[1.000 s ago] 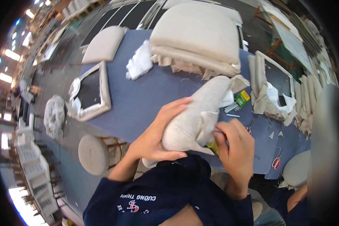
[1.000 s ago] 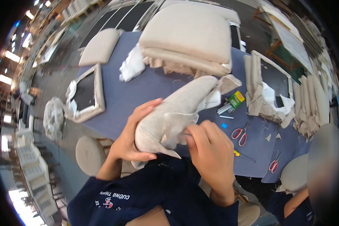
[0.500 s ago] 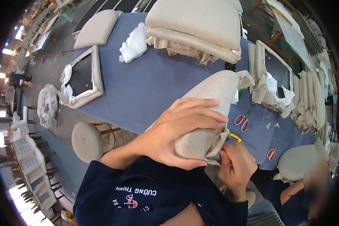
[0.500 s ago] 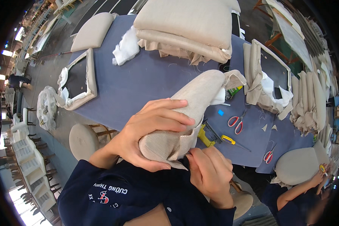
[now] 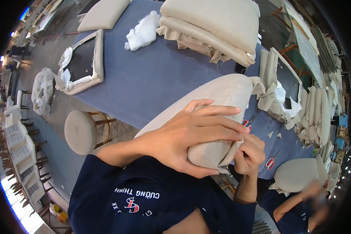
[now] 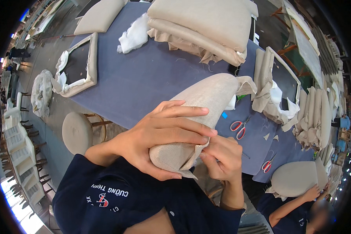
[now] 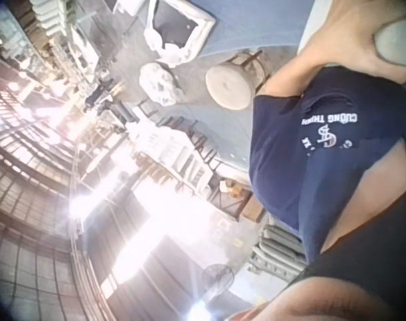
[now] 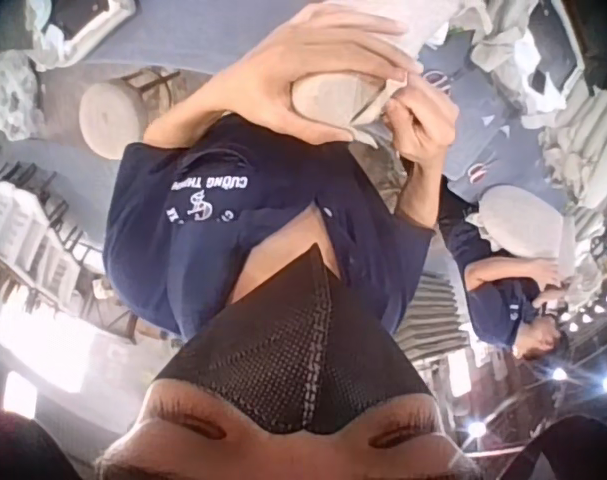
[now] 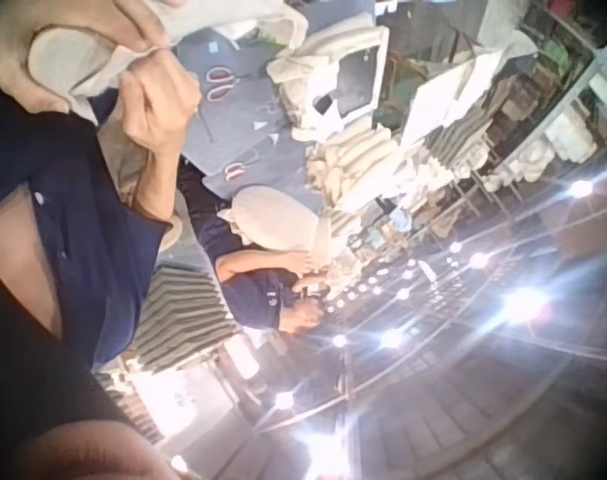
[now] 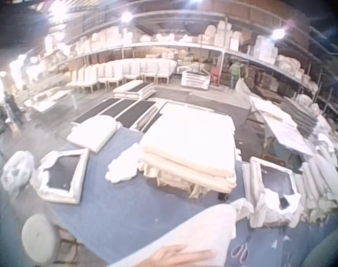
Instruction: The person stuffs white filling into a beige cushion cover and hand-sews the opening closed. They repeatedly insert filling, adjust the fabric, and stitch the seam to secure the cushion.
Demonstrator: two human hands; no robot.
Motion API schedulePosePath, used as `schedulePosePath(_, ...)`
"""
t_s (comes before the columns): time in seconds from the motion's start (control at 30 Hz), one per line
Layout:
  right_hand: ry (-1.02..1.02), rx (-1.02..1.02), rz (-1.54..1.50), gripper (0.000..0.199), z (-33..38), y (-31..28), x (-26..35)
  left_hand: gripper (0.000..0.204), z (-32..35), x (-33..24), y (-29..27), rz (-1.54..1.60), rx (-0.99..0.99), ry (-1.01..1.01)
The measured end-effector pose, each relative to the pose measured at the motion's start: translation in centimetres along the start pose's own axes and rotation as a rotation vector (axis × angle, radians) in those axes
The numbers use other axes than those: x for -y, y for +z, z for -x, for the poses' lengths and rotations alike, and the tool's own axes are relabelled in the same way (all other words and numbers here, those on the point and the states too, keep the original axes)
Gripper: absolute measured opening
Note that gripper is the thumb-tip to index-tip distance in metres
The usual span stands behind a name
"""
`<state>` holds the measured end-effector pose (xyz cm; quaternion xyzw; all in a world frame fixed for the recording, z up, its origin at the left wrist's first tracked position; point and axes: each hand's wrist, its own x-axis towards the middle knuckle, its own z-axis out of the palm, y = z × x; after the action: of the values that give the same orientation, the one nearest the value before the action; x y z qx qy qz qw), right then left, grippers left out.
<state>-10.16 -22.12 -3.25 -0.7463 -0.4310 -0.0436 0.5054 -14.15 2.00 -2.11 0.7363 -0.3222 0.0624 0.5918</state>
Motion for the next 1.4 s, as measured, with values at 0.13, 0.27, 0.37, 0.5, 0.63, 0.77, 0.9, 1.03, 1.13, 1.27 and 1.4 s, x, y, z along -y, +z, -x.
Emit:
schedulePosePath(0.13,0.043,0.079,-0.002,0.016,0.2,-0.8,0.4,0.068,0.2,-0.1,0.0,-0.064,0.054,0.004)
schedulePosePath(0.27,0.103,0.123,-0.055,0.016,0.5,-2.0,-0.2,0.066,-0.1,0.2,0.3,-0.07,0.078,0.03)
schedulePosePath(0.37,0.068,0.101,-0.034,0.013,0.3,-1.9,0.3,0.064,-0.5,-0.1,0.4,-0.092,0.078,0.006)
schedulePosePath(0.5,0.082,0.105,0.01,0.014,0.1,-2.6,1.1,0.063,-0.6,-0.1,0.5,-0.071,0.068,0.013)
schedulePosePath(0.63,0.119,0.145,0.105,0.015,-0.7,-2.8,2.7,0.062,-0.8,-0.3,0.3,-0.103,0.073,-0.009)
schedulePosePath(0.77,0.055,0.131,0.137,0.017,0.9,-4.0,0.3,0.061,-0.3,-0.6,-0.2,-0.1,0.071,-0.026)
schedulePosePath(0.9,0.13,-0.287,-0.113,0.022,7.1,-7.6,-4.3,0.059,-0.4,-0.5,-1.5,-0.07,0.057,0.009)
schedulePosePath(1.03,0.141,-0.503,-0.543,0.028,3.5,-2.5,-1.9,0.052,0.0,0.6,-0.9,0.01,0.007,0.097)
schedulePosePath(1.13,0.231,-0.479,-0.589,0.036,0.8,2.4,0.8,0.048,-0.3,1.1,-0.2,0.084,0.006,0.158)
schedulePosePath(1.27,0.051,-0.428,-0.7,0.052,1.4,3.7,0.6,0.044,0.0,1.1,0.1,0.113,-0.015,0.193)
schedulePosePath(1.4,0.005,-0.358,-0.448,0.039,1.4,3.7,0.8,0.039,0.5,2.3,-0.2,0.218,-0.053,0.284)
